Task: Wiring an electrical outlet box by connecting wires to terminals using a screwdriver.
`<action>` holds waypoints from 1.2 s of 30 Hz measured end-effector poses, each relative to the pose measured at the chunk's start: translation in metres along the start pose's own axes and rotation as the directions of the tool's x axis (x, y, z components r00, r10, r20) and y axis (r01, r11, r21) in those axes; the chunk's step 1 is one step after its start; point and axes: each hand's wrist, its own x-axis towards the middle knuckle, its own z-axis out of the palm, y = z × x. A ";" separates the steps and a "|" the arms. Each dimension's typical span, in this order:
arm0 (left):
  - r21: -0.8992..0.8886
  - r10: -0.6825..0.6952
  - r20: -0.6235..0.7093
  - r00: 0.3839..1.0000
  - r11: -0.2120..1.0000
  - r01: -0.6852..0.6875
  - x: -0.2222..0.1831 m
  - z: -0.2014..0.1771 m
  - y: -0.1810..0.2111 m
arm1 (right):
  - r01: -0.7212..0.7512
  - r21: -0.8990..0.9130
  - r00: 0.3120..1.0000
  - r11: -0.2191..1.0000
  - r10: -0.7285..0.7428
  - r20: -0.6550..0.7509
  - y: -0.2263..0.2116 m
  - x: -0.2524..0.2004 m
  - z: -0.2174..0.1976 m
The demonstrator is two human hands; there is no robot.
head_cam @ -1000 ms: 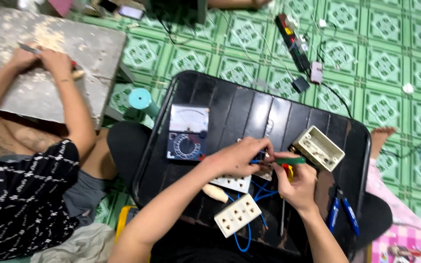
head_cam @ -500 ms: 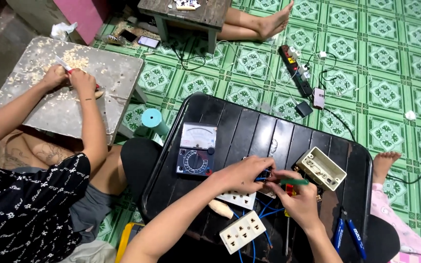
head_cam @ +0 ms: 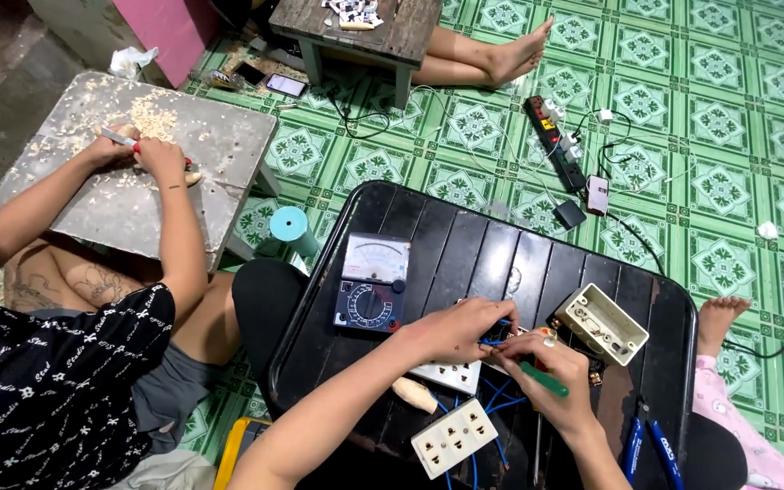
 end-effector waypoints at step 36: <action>0.020 0.039 0.065 0.997 0.999 -0.040 0.005 0.001 -0.006 | -0.276 -0.288 0.931 0.917 0.181 -0.316 0.053 -0.019 -0.116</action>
